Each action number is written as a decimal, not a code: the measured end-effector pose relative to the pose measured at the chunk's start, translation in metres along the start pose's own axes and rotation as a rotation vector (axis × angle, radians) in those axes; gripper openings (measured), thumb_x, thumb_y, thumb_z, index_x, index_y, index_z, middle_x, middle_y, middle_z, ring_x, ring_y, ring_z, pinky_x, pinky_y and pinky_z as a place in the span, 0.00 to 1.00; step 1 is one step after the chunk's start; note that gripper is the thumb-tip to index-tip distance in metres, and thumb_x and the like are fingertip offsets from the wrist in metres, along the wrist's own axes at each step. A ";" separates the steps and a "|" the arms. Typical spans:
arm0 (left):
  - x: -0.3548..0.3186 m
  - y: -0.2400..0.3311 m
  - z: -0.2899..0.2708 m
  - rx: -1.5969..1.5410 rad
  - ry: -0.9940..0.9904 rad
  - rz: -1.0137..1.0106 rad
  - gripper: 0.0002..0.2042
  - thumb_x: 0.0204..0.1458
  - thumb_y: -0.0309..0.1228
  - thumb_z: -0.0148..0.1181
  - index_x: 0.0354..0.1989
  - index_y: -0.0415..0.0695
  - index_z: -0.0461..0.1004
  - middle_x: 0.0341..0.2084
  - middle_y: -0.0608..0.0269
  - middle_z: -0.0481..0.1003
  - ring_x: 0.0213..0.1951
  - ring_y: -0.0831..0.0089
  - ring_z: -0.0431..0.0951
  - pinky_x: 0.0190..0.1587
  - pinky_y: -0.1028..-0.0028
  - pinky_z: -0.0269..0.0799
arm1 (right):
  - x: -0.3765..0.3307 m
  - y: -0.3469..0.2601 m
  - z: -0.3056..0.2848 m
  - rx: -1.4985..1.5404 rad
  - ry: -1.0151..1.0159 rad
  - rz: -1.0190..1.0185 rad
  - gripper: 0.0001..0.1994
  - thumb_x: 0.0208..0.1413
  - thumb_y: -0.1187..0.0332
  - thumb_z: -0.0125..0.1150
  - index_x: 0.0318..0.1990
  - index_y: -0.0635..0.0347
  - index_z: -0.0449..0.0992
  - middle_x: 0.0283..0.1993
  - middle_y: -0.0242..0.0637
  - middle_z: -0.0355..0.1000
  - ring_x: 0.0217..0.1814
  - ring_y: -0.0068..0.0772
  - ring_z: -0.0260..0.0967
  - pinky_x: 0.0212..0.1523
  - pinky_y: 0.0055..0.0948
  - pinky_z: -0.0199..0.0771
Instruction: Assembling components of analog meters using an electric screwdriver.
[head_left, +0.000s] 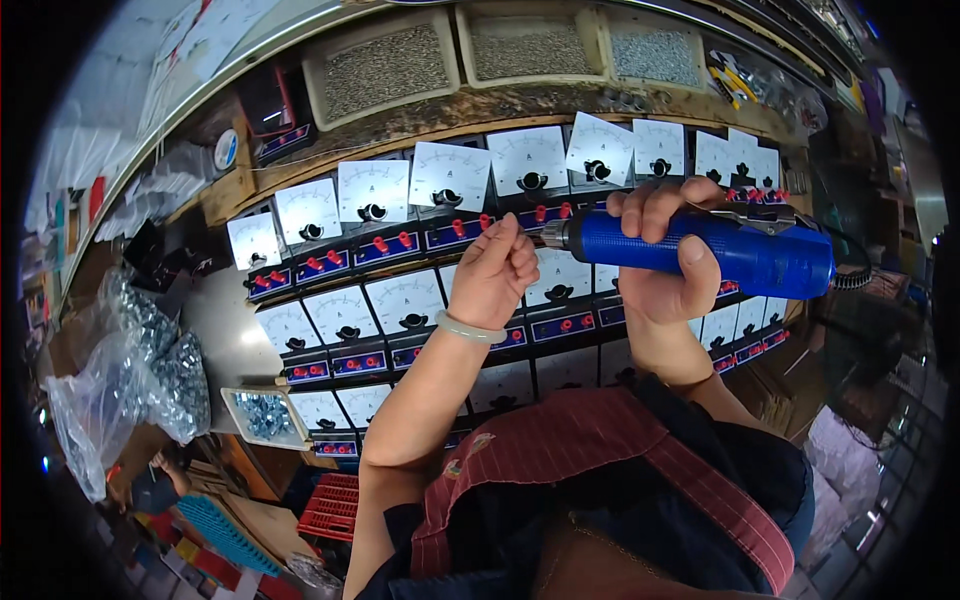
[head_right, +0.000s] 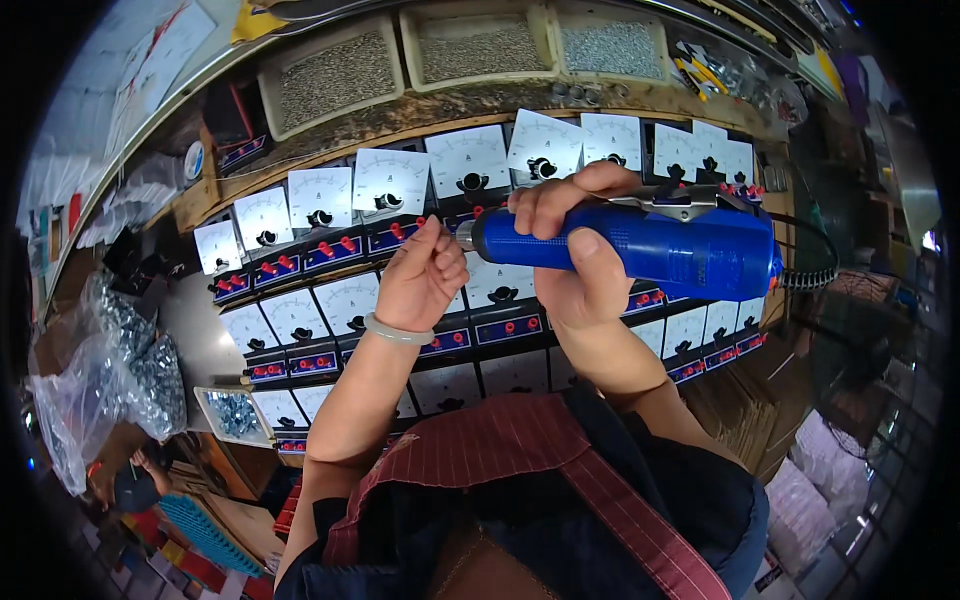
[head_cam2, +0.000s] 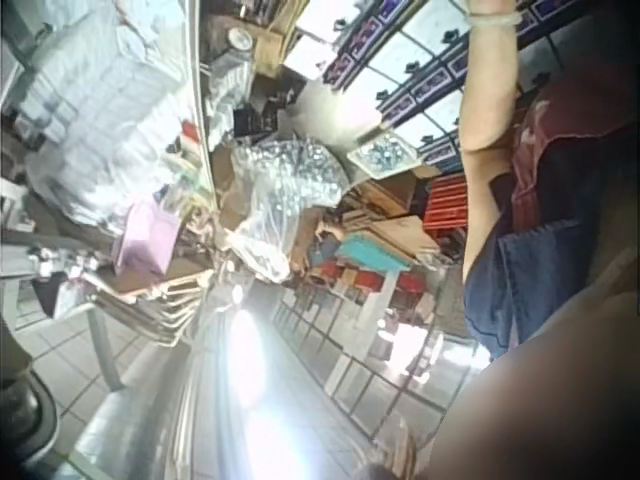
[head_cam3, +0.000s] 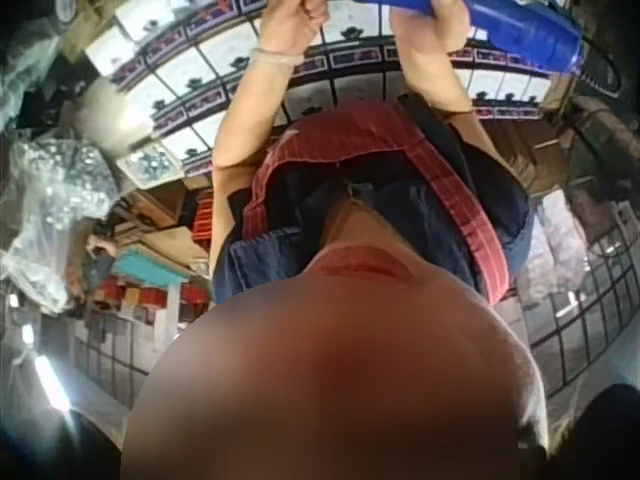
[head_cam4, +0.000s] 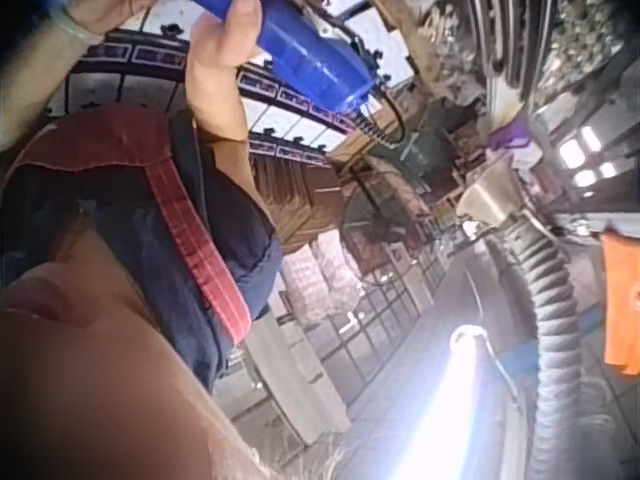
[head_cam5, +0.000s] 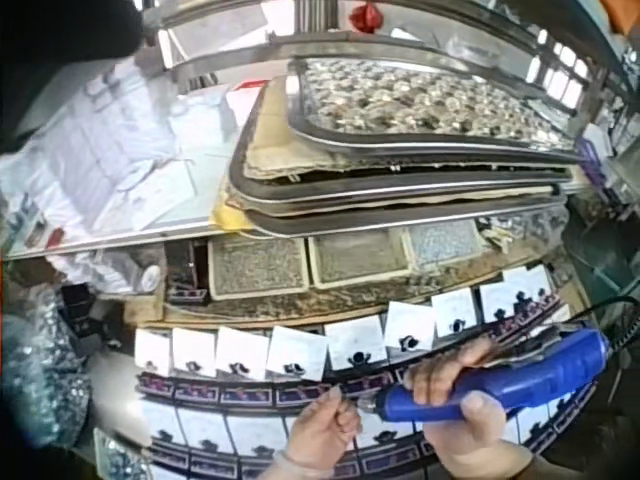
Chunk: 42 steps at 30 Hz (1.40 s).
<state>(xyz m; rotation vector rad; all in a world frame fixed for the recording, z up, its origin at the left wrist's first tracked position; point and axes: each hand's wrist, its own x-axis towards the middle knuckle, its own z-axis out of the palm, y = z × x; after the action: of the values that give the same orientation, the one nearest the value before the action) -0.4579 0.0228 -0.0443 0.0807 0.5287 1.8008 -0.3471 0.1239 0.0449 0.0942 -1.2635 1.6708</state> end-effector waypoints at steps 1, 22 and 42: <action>0.002 -0.001 -0.003 -0.004 -0.050 0.001 0.14 0.60 0.40 0.45 0.24 0.47 0.62 0.15 0.71 0.58 0.20 0.80 0.57 0.23 0.81 0.54 | 0.001 0.000 -0.002 0.018 -0.015 0.011 0.20 0.46 0.60 0.52 0.48 0.53 0.62 0.27 0.31 0.60 0.33 0.29 0.60 0.44 0.38 0.59; 0.004 0.016 -0.024 0.422 0.092 0.080 0.06 0.59 0.28 0.42 0.36 0.40 0.65 0.22 0.58 0.72 0.21 0.81 0.62 0.23 0.82 0.55 | 0.022 0.089 -0.030 -0.262 0.023 -0.008 0.19 0.46 0.77 0.50 0.47 0.65 0.57 0.31 0.42 0.68 0.35 0.35 0.66 0.45 0.40 0.66; 0.004 0.014 -0.029 0.137 0.044 0.041 0.13 0.56 0.38 0.53 0.22 0.43 0.67 0.16 0.67 0.68 0.17 0.81 0.61 0.20 0.82 0.53 | 0.013 0.028 -0.012 0.012 -0.038 -0.046 0.22 0.48 0.64 0.57 0.48 0.59 0.58 0.26 0.38 0.65 0.30 0.34 0.63 0.41 0.41 0.63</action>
<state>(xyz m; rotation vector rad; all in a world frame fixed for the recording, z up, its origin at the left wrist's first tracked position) -0.4812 0.0147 -0.0657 0.1474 0.6866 1.8083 -0.3683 0.1427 0.0277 0.1618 -1.2699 1.6440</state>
